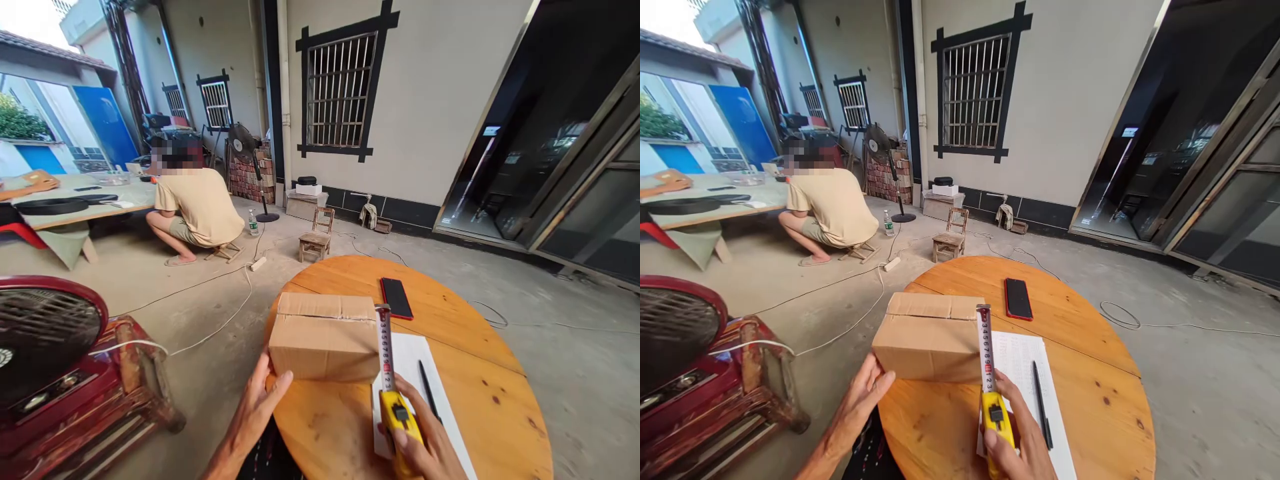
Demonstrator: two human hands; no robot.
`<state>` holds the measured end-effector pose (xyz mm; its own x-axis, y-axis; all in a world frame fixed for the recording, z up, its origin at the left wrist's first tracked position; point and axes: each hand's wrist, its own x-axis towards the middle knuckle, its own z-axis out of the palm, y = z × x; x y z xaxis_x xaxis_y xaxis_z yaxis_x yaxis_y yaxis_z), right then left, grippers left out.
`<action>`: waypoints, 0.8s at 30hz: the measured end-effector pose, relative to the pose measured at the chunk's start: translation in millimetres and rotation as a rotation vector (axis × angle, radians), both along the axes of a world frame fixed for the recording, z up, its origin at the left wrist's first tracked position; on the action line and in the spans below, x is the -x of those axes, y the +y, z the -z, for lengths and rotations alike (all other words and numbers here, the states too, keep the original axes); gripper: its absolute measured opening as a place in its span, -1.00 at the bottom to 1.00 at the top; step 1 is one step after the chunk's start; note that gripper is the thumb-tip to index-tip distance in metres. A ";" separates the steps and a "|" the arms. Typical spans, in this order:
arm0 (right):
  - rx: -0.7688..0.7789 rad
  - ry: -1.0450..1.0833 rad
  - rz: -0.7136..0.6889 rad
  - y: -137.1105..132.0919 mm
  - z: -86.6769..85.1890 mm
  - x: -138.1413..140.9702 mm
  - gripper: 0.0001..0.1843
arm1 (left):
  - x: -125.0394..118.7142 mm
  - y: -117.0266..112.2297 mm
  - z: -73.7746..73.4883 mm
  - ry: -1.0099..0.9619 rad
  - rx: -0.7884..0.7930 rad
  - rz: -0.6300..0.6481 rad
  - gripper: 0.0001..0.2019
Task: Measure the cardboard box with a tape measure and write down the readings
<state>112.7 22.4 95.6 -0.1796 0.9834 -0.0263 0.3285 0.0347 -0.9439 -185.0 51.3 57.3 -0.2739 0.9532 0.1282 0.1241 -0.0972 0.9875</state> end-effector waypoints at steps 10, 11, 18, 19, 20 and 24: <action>0.174 0.381 0.003 56.3 -63.3 28.0 -0.28 | 19.0 -9.3 -34.0 0.564 -0.006 -0.184 -0.27; 0.166 0.400 0.002 60.6 -68.3 30.2 -0.29 | 19.2 -8.0 -32.9 0.623 -0.032 -0.172 -0.33; 0.594 0.643 -0.147 21.9 -72.0 53.1 -0.44 | 12.0 -2.0 -14.4 0.700 -0.141 -0.178 -0.45; 0.671 0.644 -0.161 18.1 -70.3 59.2 -0.44 | 11.7 -1.4 -13.8 0.691 -0.144 -0.187 -0.44; 0.721 0.630 -0.176 17.8 -68.7 65.9 -0.42 | 11.5 -0.8 -13.6 0.683 -0.146 -0.193 -0.44; 0.725 0.574 -0.255 43.9 -69.4 91.5 -0.42 | 11.8 0.3 -14.2 0.669 -0.176 -0.209 -0.47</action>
